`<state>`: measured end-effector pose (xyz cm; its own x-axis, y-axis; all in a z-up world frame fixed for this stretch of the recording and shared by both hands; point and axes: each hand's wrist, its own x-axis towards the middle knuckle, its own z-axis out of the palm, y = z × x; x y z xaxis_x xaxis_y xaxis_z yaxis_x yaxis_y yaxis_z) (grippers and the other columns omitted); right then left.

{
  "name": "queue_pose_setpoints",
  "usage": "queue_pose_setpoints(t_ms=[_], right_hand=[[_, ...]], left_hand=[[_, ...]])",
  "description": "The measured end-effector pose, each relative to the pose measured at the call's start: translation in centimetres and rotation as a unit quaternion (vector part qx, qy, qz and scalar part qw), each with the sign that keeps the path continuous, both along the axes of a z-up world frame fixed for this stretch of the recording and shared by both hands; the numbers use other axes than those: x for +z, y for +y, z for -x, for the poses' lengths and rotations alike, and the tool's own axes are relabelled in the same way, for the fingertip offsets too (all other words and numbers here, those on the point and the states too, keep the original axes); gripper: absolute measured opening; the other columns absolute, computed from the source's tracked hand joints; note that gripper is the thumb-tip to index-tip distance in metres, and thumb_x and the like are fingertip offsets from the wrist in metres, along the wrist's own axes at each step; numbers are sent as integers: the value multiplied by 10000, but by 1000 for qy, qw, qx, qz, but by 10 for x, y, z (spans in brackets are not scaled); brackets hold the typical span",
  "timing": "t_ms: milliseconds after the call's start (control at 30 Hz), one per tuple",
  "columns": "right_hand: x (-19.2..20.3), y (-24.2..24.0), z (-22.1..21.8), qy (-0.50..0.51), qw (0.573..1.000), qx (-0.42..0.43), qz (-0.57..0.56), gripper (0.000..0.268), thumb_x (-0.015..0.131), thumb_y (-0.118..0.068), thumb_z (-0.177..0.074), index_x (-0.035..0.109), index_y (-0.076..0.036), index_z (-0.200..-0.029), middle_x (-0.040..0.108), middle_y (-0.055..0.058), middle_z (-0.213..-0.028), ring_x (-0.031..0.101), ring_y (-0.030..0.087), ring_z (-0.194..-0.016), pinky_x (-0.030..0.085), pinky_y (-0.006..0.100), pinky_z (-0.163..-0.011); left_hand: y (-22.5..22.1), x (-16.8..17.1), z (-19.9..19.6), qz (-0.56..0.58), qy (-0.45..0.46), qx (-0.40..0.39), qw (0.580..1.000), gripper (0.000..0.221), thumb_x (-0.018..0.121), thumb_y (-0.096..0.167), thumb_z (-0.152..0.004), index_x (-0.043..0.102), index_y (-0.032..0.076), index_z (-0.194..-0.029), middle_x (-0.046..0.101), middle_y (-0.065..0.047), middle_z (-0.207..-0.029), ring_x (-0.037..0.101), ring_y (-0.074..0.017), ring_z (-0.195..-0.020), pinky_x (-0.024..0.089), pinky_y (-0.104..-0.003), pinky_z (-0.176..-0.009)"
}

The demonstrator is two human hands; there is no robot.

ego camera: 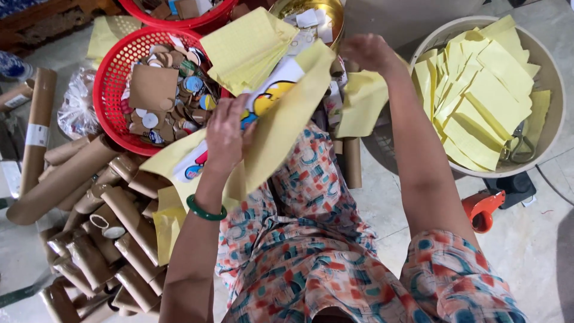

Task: The person is rolling paper sheets around a tube and securing them with tape.

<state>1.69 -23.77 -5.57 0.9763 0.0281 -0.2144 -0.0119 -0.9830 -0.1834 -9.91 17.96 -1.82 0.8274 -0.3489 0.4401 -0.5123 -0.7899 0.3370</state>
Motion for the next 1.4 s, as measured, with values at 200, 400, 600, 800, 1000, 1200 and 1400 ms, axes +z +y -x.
queue_pose_setpoints(t_ms=[200, 400, 600, 800, 1000, 1200, 1400], right_hand=[[87, 56, 54, 114, 778, -9, -618, 579, 586, -446, -980, 615, -93, -1438, 732, 98, -1249, 693, 117, -1065, 496, 280, -803], [82, 56, 81, 109, 902, 34, -417, 801, 813, -73, -790, 486, -229, -1504, 644, 59, -1410, 668, 182, -1000, 561, 350, -929], [58, 50, 92, 55, 906, -37, -418, 590, 768, -15, -835, 660, -202, -1384, 747, 45, -1177, 695, 86, -958, 562, 279, -911], [51, 42, 81, -9, 892, -12, -451, 392, 756, 10, -904, 721, -129, -1269, 751, 21, -1097, 692, 83, -904, 591, 226, -848], [34, 47, 73, -128, 925, 49, -354, 337, 733, 25, -914, 729, -88, -1231, 751, 44, -1187, 716, 128, -984, 584, 244, -862], [87, 90, 110, -318, 880, 189, -299, 264, 763, 27, -951, 722, -20, -1207, 728, 155, -1221, 707, 239, -1102, 601, 357, -954], [88, 111, 142, -218, 883, 259, -325, 153, 775, -58, -1010, 719, -32, -1151, 732, 138, -1171, 721, 203, -1075, 618, 338, -927]], left_hand=[[-16, -9, 9, -60, -7, -51, 997, 814, 829, 67, -809, 501, 146, -1550, 572, -136, -1215, 633, -361, -1086, 563, -524, -953], [-30, 19, 23, -96, 20, -49, 994, 761, 839, 124, -787, 531, 133, -1483, 487, -194, -1382, 575, -431, -1157, 504, -570, -946], [-31, -5, 40, -67, -148, -68, 984, 553, 671, 45, -967, 492, 130, -1484, 529, -179, -1412, 555, -377, -1369, 478, -552, -1172], [-37, -29, 95, -149, -74, -98, 981, 569, 640, 80, -1044, 460, 136, -1580, 587, -132, -1306, 596, -302, -1172, 488, -465, -1065], [-36, -6, 109, -242, -88, -80, 963, 668, 634, 122, -999, 373, 72, -1612, 497, -111, -1346, 525, -277, -1180, 458, -437, -1043], [-33, -10, 120, -264, -122, -105, 951, 668, 576, 206, -999, 316, 50, -1595, 466, -158, -1421, 469, -331, -1276, 415, -479, -1081], [-28, -31, 102, -289, -84, -116, 946, 677, 647, 144, -1007, 364, 46, -1614, 506, -170, -1367, 502, -322, -1195, 453, -445, -1009]])
